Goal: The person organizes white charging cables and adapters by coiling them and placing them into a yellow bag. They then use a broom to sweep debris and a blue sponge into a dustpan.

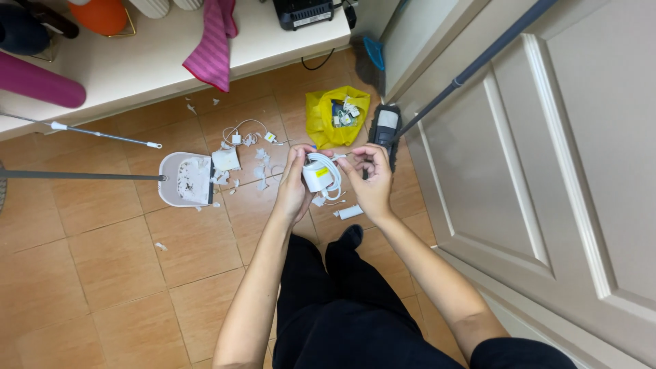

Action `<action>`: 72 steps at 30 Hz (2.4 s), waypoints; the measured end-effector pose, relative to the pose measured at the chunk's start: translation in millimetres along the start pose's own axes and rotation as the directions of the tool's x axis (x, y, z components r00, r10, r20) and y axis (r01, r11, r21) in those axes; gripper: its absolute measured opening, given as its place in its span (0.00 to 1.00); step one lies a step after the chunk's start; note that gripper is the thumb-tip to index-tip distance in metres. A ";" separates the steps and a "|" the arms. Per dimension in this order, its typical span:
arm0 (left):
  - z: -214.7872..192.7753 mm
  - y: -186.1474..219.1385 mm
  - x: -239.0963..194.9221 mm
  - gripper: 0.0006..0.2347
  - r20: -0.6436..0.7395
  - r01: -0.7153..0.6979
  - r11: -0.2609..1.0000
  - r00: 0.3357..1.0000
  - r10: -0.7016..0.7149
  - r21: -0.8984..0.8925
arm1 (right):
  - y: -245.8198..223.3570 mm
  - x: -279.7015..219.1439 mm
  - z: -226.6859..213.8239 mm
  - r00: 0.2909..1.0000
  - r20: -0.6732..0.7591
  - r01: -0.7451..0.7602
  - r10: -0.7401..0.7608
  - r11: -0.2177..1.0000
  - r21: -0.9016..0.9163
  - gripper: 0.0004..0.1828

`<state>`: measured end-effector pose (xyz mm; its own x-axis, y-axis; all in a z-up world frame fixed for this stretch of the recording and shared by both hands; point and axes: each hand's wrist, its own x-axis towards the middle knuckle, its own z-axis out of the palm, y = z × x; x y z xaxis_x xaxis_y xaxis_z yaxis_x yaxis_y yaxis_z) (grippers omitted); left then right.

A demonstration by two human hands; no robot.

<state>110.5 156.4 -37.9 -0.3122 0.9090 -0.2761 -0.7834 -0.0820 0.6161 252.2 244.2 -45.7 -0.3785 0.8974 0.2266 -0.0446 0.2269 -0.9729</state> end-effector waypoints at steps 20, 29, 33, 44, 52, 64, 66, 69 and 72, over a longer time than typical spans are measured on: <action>-73.1 -96.7 53.9 0.15 -0.058 0.025 0.996 0.998 -0.020 0.087 | 76.7 -68.6 -12.5 0.896 0.104 -0.435 0.432 0.900 0.007 0.47; -139.1 -113.1 41.3 0.18 -0.121 0.065 0.982 0.992 -0.043 0.178 | 117.6 -93.1 44.1 0.856 0.061 -0.515 0.514 0.834 0.200 0.52; -172.8 -90.2 41.9 0.20 -0.078 0.092 0.980 0.994 -0.079 0.176 | 141.3 -94.9 82.3 0.881 0.030 -0.465 0.472 0.853 0.238 0.54; -269.6 -71.8 83.7 0.22 0.022 0.256 0.926 0.962 -0.273 0.279 | 233.7 -106.8 145.6 0.850 -0.049 -0.486 0.525 0.815 0.316 0.53; -318.5 -154.4 124.6 0.24 0.066 0.255 0.943 0.959 -0.274 0.216 | 318.8 -104.5 117.3 0.806 -0.061 -0.537 0.589 0.770 0.344 0.55; -514.1 -287.1 230.6 0.28 -0.256 0.346 0.869 0.929 -0.266 0.355 | 702.0 -75.4 36.4 0.724 -0.134 -0.558 0.676 0.689 0.462 0.54; -536.4 -305.8 251.0 0.26 -0.287 0.348 0.844 0.926 -0.244 0.407 | 743.5 -38.1 25.7 0.780 -0.207 -0.411 0.591 0.733 0.542 0.52; -565.1 -337.7 276.3 0.23 -0.271 0.320 0.837 0.938 -0.214 0.445 | 828.0 20.6 9.2 0.850 -0.309 -0.323 0.427 0.885 0.335 0.48; -592.6 -360.8 295.3 0.18 -0.244 0.340 0.778 0.939 -0.244 0.529 | 877.3 65.1 14.9 0.892 -0.334 -0.292 0.304 0.952 0.087 0.45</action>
<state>-17.6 212.2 -778.9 -0.2331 0.7734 -0.5895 -0.4311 0.4612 0.7755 174.7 496.0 -885.2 -0.0428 0.9960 -0.0784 -0.0119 -0.0790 -0.9968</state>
